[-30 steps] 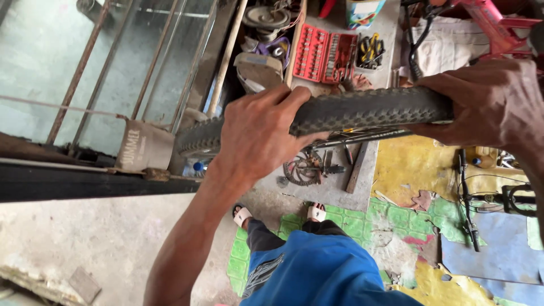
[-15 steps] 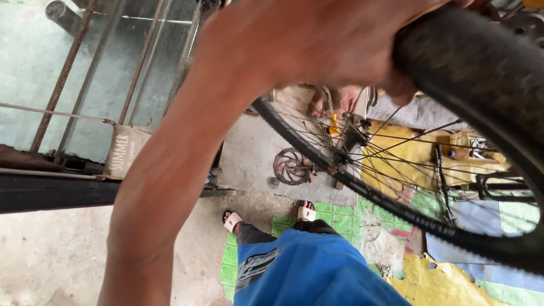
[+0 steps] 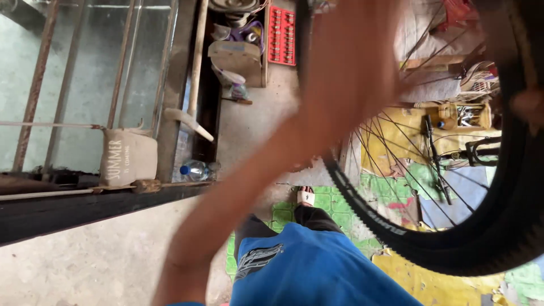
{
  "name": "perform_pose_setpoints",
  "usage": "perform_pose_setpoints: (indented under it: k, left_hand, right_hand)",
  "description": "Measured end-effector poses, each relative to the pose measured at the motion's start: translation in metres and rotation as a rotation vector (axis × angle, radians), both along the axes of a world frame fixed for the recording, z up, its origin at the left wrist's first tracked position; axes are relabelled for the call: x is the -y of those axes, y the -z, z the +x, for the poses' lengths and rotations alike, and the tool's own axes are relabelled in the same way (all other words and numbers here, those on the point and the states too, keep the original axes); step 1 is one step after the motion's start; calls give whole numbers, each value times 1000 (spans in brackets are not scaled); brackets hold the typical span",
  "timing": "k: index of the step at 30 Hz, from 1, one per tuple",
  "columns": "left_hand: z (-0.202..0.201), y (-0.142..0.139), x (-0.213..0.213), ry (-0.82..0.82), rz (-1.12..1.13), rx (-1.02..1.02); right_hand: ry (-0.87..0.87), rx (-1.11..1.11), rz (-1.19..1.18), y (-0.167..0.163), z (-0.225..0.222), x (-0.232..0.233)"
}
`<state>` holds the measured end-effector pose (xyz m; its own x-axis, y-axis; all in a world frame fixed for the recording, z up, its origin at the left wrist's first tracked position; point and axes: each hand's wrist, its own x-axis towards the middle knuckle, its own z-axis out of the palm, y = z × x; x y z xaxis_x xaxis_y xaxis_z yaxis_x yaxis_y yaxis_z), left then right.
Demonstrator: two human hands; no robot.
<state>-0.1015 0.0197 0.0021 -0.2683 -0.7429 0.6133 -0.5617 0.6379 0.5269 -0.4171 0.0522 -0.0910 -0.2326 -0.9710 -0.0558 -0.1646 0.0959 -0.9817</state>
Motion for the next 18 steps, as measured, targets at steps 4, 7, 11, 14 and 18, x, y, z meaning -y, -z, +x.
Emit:
perform_pose_setpoints:
  k: [4, 7, 11, 14, 18]
  left_hand:
    - [2, 18, -112, 256, 299, -280]
    - [5, 24, -140, 324, 465, -246]
    - [14, 27, -140, 232, 500, -159]
    - [33, 40, -132, 200, 581, -204]
    - [67, 62, -120, 200, 585, -225]
  right_hand:
    - [-81, -85, 110, -35, 45, 38]
    - [-111, -135, 184, -56, 79, 56]
    - [-166, -195, 320, -78, 131, 58]
    - [-202, -191, 314, -91, 170, 52]
    - [-157, -211, 268, -102, 217, 45]
